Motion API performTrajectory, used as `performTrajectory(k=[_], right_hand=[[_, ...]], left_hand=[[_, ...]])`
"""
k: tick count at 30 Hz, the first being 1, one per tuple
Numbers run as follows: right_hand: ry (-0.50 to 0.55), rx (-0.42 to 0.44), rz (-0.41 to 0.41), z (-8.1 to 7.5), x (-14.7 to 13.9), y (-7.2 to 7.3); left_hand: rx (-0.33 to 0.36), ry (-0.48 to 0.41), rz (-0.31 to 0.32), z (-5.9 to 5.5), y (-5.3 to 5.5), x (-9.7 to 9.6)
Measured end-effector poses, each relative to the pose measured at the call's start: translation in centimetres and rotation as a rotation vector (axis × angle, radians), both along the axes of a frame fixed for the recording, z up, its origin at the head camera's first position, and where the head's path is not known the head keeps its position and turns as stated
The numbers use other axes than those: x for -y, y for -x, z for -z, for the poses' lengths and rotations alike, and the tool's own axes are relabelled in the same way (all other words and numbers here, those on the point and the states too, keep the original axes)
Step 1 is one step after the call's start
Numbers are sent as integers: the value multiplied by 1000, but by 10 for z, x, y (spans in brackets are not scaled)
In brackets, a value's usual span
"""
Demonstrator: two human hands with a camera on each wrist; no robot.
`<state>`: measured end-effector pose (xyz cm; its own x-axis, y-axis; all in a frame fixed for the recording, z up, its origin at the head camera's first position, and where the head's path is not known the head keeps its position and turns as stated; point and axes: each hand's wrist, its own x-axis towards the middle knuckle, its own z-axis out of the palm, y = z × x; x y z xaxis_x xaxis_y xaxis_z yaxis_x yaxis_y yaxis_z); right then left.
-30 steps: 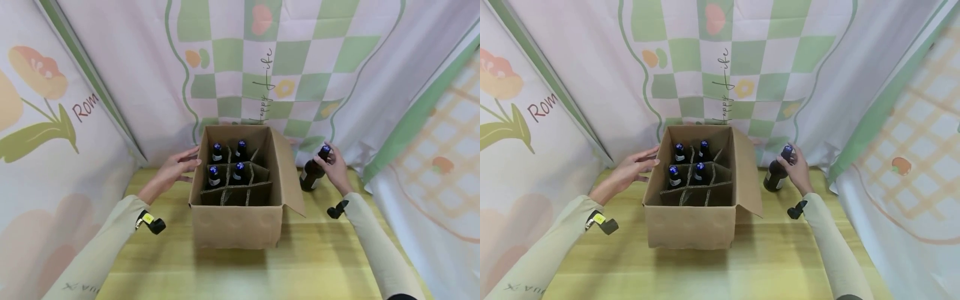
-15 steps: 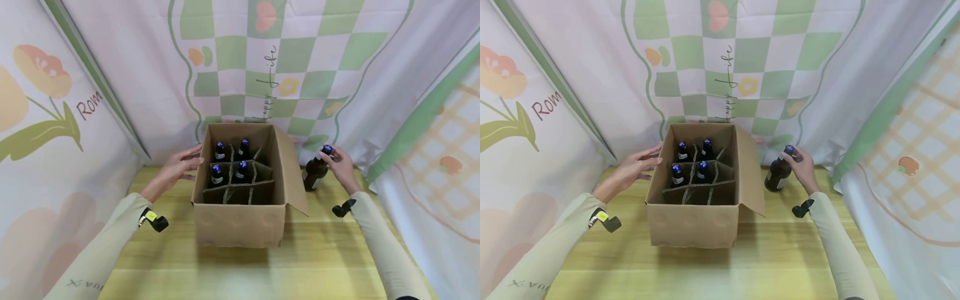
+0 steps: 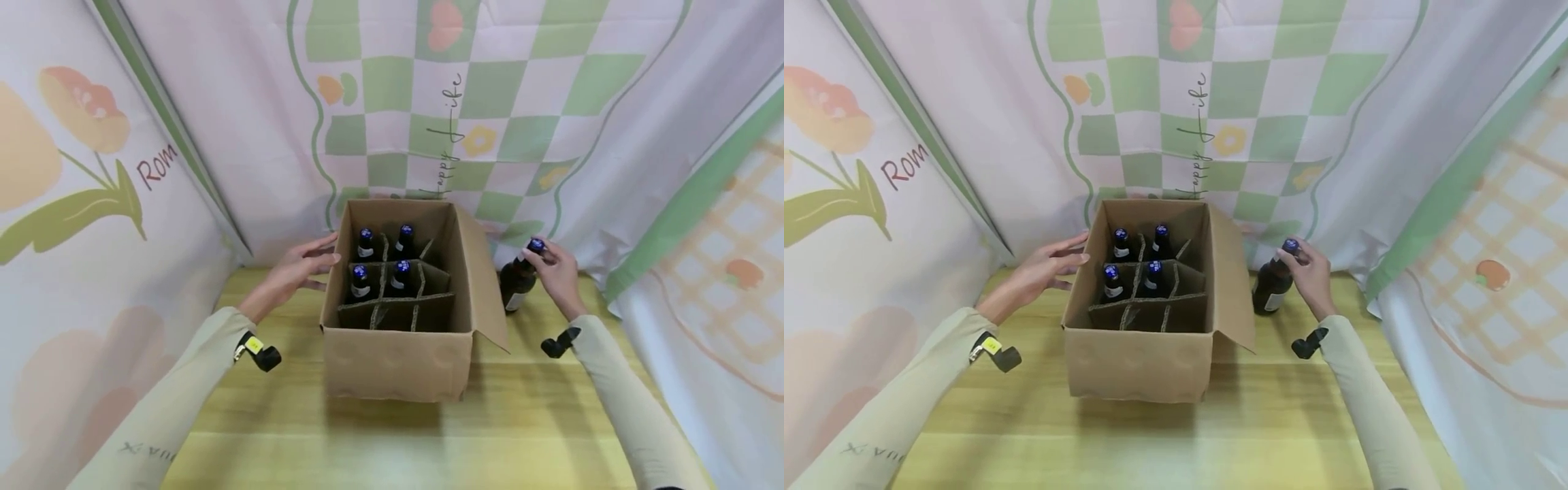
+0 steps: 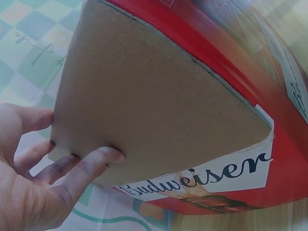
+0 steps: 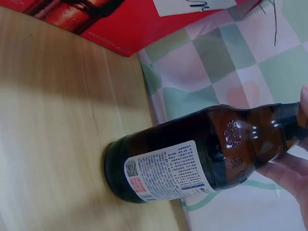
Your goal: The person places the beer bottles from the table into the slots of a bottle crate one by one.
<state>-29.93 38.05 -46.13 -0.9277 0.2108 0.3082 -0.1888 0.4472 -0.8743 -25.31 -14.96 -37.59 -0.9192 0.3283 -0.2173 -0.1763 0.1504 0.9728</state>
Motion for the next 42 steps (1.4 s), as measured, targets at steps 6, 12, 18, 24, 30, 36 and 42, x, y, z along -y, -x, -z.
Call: performTrajectory(k=[6, 12, 18, 24, 30, 36, 42], right_hand=[[7, 18, 54, 1, 5, -6], [77, -30, 60, -20, 25, -16], [111, -34, 55, -35, 37, -28], [104, 2, 66, -28, 36, -25], [87, 22, 78, -12, 26, -7], [10, 49, 76, -9, 26, -6], [35, 66, 65, -12, 26, -7]], left_hand=[[7, -9, 2, 2, -1, -3], [-12, -7, -17, 0, 0, -3], [-15, -3, -12, -2, 0, -4], [4, -6, -17, 0, -1, -2], [-10, -1, -27, -3, 1, -3], [-8, -6, -21, -2, 0, -2], [-8, -2, -21, -2, 0, -3]])
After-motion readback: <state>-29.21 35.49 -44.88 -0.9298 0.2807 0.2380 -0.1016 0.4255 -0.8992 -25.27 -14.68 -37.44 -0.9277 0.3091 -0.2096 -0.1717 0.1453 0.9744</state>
